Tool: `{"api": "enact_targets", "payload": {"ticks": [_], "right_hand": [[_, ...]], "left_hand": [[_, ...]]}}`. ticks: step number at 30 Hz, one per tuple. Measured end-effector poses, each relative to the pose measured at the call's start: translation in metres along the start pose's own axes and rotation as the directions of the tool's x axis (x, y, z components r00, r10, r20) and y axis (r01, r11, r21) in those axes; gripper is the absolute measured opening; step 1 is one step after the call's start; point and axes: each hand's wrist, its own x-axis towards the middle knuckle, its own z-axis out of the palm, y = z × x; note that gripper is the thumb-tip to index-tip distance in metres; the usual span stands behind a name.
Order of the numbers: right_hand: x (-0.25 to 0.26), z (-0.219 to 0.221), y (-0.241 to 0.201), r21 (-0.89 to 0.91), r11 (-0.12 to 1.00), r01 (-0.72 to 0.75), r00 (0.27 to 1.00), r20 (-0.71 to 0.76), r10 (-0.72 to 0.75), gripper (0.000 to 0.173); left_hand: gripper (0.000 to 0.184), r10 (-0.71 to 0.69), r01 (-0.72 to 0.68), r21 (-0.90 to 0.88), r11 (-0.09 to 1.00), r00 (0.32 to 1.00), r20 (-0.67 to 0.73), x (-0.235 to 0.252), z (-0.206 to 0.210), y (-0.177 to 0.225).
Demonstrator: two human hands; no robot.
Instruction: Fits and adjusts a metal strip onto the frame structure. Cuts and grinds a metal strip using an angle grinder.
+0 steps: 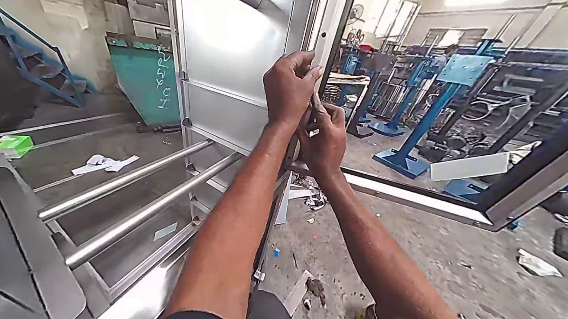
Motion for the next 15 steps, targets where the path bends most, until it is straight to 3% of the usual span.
{"api": "enact_targets", "payload": {"ticks": [7,12,15], "right_hand": [[0.002,0.002,-0.002,-0.019,0.999,-0.049,0.999,0.009,0.049,0.064],[0.008,0.007,0.0,0.016,0.995,-0.097,0.994,-0.045,0.097,0.053],[0.008,0.007,0.0,0.048,0.994,-0.103,0.994,-0.035,0.104,0.052]], "left_hand": [[0.029,-0.008,0.003,0.142,0.99,0.999,0.038,-0.001,-0.003,0.002],[0.034,0.054,-0.055,0.11,0.992,0.998,0.017,-0.008,0.001,0.0],[0.033,0.014,-0.015,0.116,0.993,1.0,0.014,-0.007,0.003,-0.003]]}}
